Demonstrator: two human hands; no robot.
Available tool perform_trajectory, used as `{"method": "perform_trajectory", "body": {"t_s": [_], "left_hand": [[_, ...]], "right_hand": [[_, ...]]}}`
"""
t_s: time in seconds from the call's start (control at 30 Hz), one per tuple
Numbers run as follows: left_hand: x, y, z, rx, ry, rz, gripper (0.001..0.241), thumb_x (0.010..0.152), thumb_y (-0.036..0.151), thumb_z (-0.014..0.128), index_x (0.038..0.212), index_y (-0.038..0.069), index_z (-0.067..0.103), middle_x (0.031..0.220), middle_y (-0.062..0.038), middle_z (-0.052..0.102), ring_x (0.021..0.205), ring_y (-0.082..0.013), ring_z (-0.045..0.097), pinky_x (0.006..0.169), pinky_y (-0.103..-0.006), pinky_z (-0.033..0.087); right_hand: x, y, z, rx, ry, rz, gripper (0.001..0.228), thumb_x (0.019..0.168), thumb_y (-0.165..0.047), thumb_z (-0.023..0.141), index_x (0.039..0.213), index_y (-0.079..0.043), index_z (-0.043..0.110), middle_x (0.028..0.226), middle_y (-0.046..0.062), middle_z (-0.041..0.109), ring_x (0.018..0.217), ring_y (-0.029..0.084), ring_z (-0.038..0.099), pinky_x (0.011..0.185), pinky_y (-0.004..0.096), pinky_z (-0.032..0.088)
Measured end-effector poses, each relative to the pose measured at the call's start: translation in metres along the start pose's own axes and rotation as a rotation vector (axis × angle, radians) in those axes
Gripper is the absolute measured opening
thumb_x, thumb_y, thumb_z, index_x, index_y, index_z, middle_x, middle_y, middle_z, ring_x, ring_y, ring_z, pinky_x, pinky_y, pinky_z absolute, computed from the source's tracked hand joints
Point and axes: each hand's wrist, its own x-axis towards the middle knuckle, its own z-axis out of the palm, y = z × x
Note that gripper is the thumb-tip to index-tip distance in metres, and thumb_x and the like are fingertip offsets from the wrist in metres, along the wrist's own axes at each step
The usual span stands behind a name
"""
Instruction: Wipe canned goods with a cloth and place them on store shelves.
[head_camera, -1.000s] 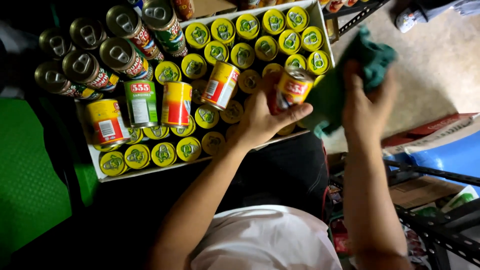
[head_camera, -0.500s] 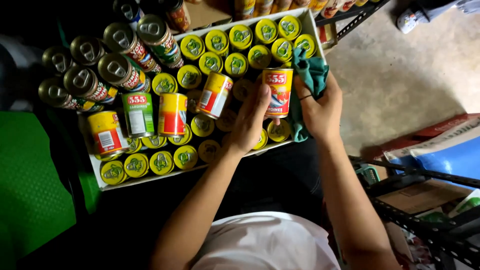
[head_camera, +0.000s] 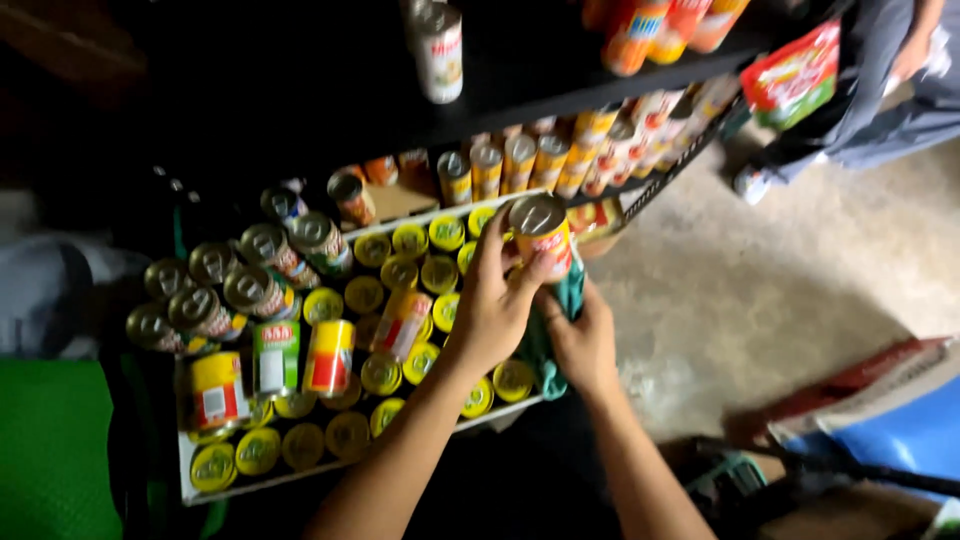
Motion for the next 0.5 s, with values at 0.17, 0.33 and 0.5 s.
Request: {"method": "perform_trajectory", "body": {"t_s": [0.17,0.33,0.5], "left_hand": [[0.090,0.007,0.026,0.339,0.105,0.416,0.058,0.111,0.042,0.050,0.156,0.006,0.039,0.141,-0.029,0.052,0.137,-0.0502,0.049,0.116,-0.0583,0.043],[0.211,-0.069,0.023,0.591,0.256,0.495,0.056,0.104,0.018,0.059,0.153,0.013,0.032,0.139,-0.019,0.057,0.119,-0.0377,0.065,0.099,-0.0452,0.056],[0.306,-0.108,0.020,0.765,0.472,0.374,0.068,0.094,0.015,0.067,0.152,0.014,0.030,0.137,-0.019,0.059,0.114,-0.0416,0.067,0.092,-0.0497,0.057]], "right_hand": [[0.000,-0.001,-0.009,0.035,-0.020,0.027,0.014,0.087,-0.014,0.079,0.086,-0.008,0.067,0.070,0.005,0.059,0.066,0.017,0.053,0.061,0.034,0.045],[0.001,0.004,-0.016,-0.004,-0.087,0.001,0.023,0.091,-0.013,0.069,0.111,-0.002,0.069,0.080,0.003,0.069,0.066,0.013,0.054,0.063,0.029,0.051],[0.006,0.001,-0.017,-0.004,-0.101,0.062,0.025,0.089,-0.013,0.069,0.113,-0.003,0.071,0.081,0.003,0.070,0.066,0.013,0.054,0.063,0.028,0.051]]}}
